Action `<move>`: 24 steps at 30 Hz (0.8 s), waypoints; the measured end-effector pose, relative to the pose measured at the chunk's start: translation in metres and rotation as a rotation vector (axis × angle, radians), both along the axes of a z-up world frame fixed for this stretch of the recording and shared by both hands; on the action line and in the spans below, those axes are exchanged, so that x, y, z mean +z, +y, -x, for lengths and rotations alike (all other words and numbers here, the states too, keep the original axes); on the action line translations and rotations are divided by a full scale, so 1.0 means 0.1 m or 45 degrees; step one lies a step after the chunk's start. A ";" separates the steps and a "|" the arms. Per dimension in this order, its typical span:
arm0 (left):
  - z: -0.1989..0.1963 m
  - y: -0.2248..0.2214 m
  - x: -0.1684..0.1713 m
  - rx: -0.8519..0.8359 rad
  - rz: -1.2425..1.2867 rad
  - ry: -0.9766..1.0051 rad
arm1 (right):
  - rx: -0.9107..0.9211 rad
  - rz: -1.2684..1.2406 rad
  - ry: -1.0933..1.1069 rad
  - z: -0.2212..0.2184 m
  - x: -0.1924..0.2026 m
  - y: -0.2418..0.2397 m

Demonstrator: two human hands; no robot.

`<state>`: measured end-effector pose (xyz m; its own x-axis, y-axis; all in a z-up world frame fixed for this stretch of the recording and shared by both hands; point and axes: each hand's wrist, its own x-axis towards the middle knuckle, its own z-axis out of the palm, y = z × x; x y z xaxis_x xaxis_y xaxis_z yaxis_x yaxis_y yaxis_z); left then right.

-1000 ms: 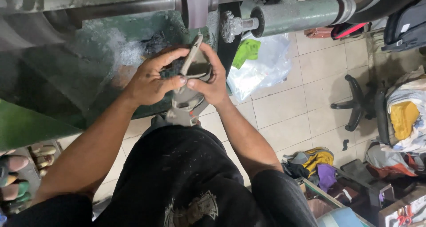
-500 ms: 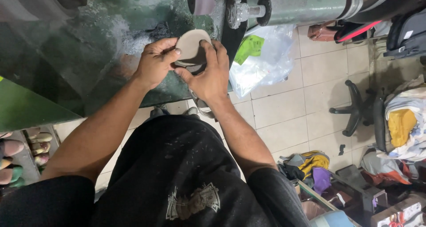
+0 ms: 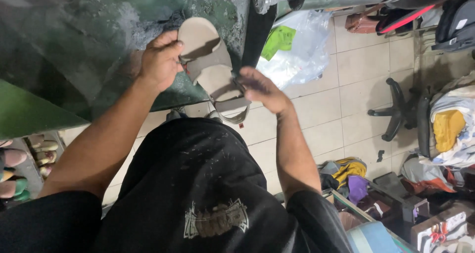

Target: Using a belt sander to grind and smooth the edges of a sandal sole in a repair shop.

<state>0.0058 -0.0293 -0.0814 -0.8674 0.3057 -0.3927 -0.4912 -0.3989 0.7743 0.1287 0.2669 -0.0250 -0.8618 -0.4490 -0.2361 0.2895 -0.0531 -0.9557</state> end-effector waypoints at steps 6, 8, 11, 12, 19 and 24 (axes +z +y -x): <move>-0.14 0.06 -0.12 -0.170 -0.499 -0.096 | -0.015 -0.092 -0.015 -0.48 -0.23 -0.07; -0.19 0.17 -0.14 -0.170 -0.532 -0.196 | -0.078 -0.106 -0.097 -0.64 -0.23 -0.06; -0.17 0.41 -0.06 -0.255 -0.569 -0.262 | -0.187 0.037 -0.133 -0.87 -0.17 -0.10; -0.22 0.50 -0.02 -0.323 -0.578 -0.248 | -0.224 0.194 -0.106 -1.01 -0.13 -0.13; -0.64 1.42 0.08 -0.471 -0.427 -0.114 | -0.720 -0.392 -0.022 -1.65 0.28 0.11; -1.07 2.28 0.33 -0.798 -0.161 0.642 | -0.935 -0.808 0.119 -2.33 0.13 0.79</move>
